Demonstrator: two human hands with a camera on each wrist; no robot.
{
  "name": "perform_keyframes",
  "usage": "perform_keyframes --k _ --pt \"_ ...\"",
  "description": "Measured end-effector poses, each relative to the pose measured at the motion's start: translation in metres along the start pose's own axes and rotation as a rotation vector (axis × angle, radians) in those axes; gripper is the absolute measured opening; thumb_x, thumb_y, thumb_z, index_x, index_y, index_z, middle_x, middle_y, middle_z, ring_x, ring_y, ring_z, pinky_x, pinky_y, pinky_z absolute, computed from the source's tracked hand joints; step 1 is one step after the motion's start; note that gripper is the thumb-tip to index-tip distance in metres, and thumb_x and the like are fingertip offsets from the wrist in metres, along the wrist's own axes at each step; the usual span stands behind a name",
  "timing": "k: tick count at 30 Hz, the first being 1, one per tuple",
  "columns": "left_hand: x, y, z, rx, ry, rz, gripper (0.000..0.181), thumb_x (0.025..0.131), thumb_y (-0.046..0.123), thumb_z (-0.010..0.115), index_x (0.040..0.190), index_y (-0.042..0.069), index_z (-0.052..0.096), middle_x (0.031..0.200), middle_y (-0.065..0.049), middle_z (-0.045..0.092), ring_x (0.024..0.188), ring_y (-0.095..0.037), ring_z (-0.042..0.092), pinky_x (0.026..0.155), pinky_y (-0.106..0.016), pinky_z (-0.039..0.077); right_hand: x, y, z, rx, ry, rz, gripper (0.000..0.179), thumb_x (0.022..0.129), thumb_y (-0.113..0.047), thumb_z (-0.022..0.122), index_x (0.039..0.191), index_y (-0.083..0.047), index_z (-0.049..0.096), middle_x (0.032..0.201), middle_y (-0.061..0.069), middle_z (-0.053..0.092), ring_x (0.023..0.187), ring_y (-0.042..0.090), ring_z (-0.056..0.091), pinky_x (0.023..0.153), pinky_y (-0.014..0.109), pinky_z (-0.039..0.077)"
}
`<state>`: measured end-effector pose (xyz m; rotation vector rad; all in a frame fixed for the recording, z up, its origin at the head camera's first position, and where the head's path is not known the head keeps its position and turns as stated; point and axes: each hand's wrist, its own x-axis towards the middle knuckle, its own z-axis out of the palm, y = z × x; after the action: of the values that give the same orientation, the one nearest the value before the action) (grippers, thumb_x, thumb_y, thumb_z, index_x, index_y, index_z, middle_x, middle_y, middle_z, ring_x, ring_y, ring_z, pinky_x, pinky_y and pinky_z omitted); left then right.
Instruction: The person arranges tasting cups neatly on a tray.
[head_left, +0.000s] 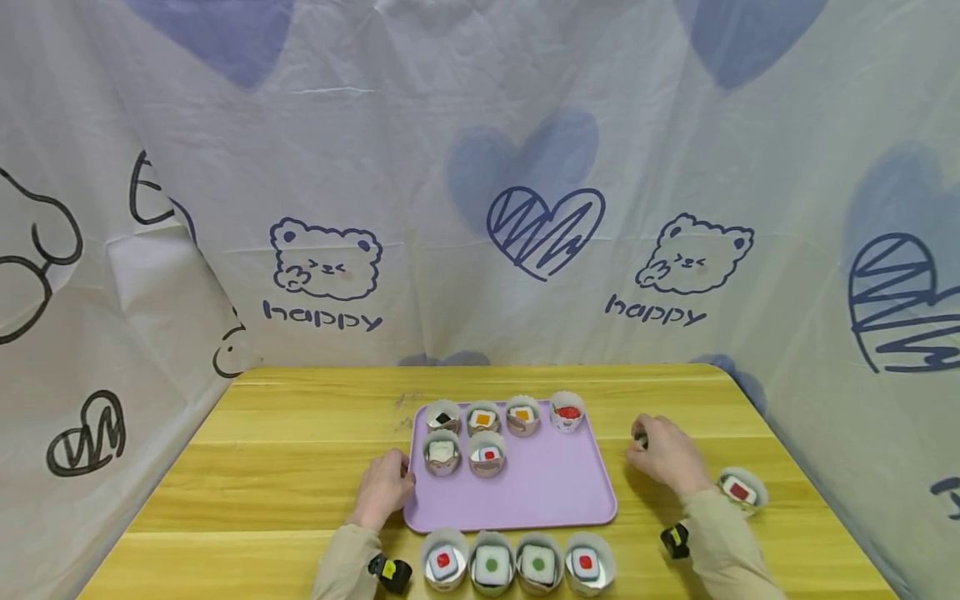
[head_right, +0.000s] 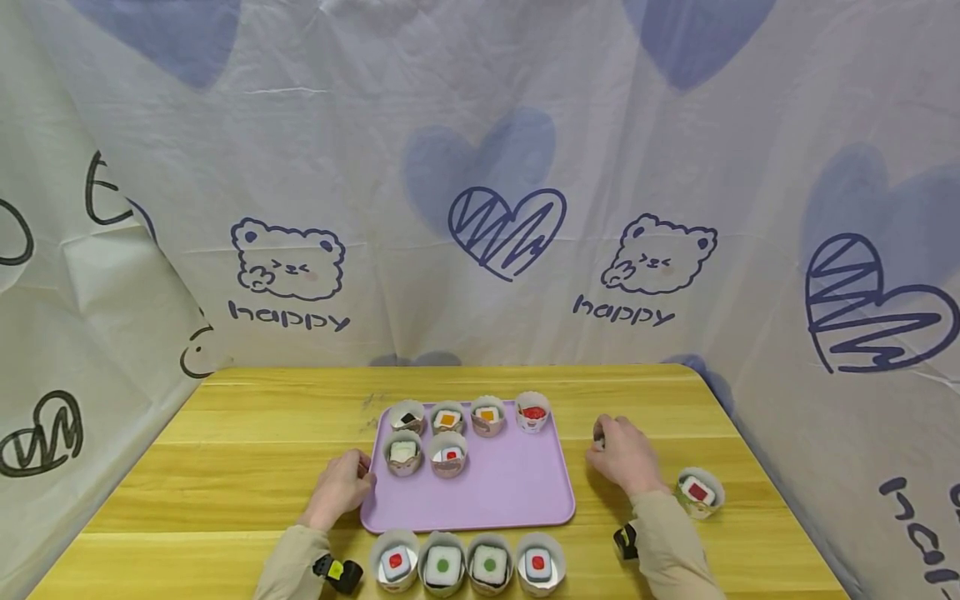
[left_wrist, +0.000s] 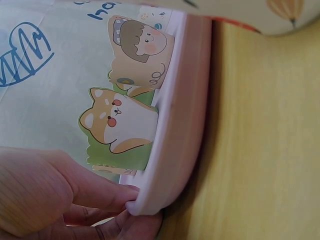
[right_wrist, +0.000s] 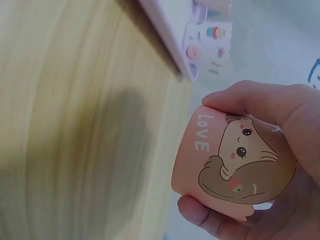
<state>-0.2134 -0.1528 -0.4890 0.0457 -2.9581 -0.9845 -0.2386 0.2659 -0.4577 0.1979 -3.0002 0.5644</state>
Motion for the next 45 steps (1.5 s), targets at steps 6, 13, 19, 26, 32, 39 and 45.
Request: perform_keyframes --k 6,13,19,26,32,39,45 --pt "0.0 0.0 0.0 0.001 0.004 -0.006 0.007 0.087 0.003 0.063 0.089 -0.002 0.067 0.079 -0.011 0.064 0.071 -0.022 0.056 0.063 -0.033 0.045 0.001 -0.015 0.001 0.0 0.011 -0.031 0.023 0.078 -0.013 0.068 0.098 -0.004 0.063 0.093 0.013 0.062 0.079 0.023 0.057 0.072 0.043 0.051" --pt "-0.001 0.0 0.0 0.003 0.011 0.003 0.008 0.087 0.003 0.063 0.091 -0.003 0.067 0.08 -0.012 0.065 0.072 -0.023 0.057 0.063 -0.033 0.046 0.002 -0.031 0.005 0.003 0.012 -0.076 0.021 0.078 -0.011 0.07 0.097 -0.005 0.064 0.091 0.01 0.061 0.078 0.021 0.058 0.072 0.041 0.053" --pt "-0.003 -0.001 0.001 0.013 0.038 0.031 0.009 0.085 0.003 0.064 0.092 -0.003 0.066 0.083 -0.014 0.067 0.075 -0.024 0.059 0.067 -0.037 0.049 0.004 -0.044 0.008 -0.008 -0.008 -0.11 0.025 0.076 -0.013 0.076 0.097 -0.007 0.064 0.09 0.008 0.061 0.078 0.02 0.059 0.072 0.039 0.054" --pt "-0.002 -0.001 0.001 0.009 0.021 0.007 0.012 0.087 0.003 0.063 0.096 -0.005 0.065 0.086 -0.015 0.067 0.077 -0.025 0.06 0.068 -0.038 0.05 0.008 -0.058 0.013 -0.015 -0.055 -0.155 0.035 0.076 -0.016 0.077 0.107 -0.004 0.066 0.093 0.006 0.06 0.079 0.02 0.056 0.073 0.039 0.053" --pt "-0.002 -0.001 0.001 0.002 0.015 0.009 0.013 0.087 0.003 0.063 0.096 -0.005 0.065 0.084 -0.014 0.066 0.076 -0.024 0.059 0.067 -0.037 0.049 0.011 -0.07 0.017 -0.004 -0.053 -0.21 0.034 0.076 -0.015 0.078 0.106 -0.006 0.066 0.095 0.005 0.062 0.081 0.017 0.058 0.076 0.036 0.053" --pt "-0.002 -0.001 0.001 -0.006 0.008 0.0 0.013 0.087 0.003 0.063 0.097 -0.005 0.065 0.084 -0.013 0.065 0.076 -0.024 0.058 0.066 -0.035 0.048 0.014 -0.081 0.02 0.012 -0.056 -0.239 0.036 0.076 -0.016 0.08 0.108 -0.007 0.065 0.097 0.003 0.062 0.083 0.017 0.058 0.079 0.037 0.053" --pt "-0.003 -0.001 0.001 -0.004 0.017 0.004 0.011 0.087 0.003 0.063 0.095 -0.004 0.066 0.083 -0.013 0.066 0.075 -0.024 0.058 0.066 -0.035 0.048 0.016 -0.089 0.024 0.001 -0.053 -0.274 0.045 0.077 -0.016 0.082 0.116 -0.004 0.065 0.105 0.007 0.064 0.089 0.02 0.061 0.085 0.041 0.054"
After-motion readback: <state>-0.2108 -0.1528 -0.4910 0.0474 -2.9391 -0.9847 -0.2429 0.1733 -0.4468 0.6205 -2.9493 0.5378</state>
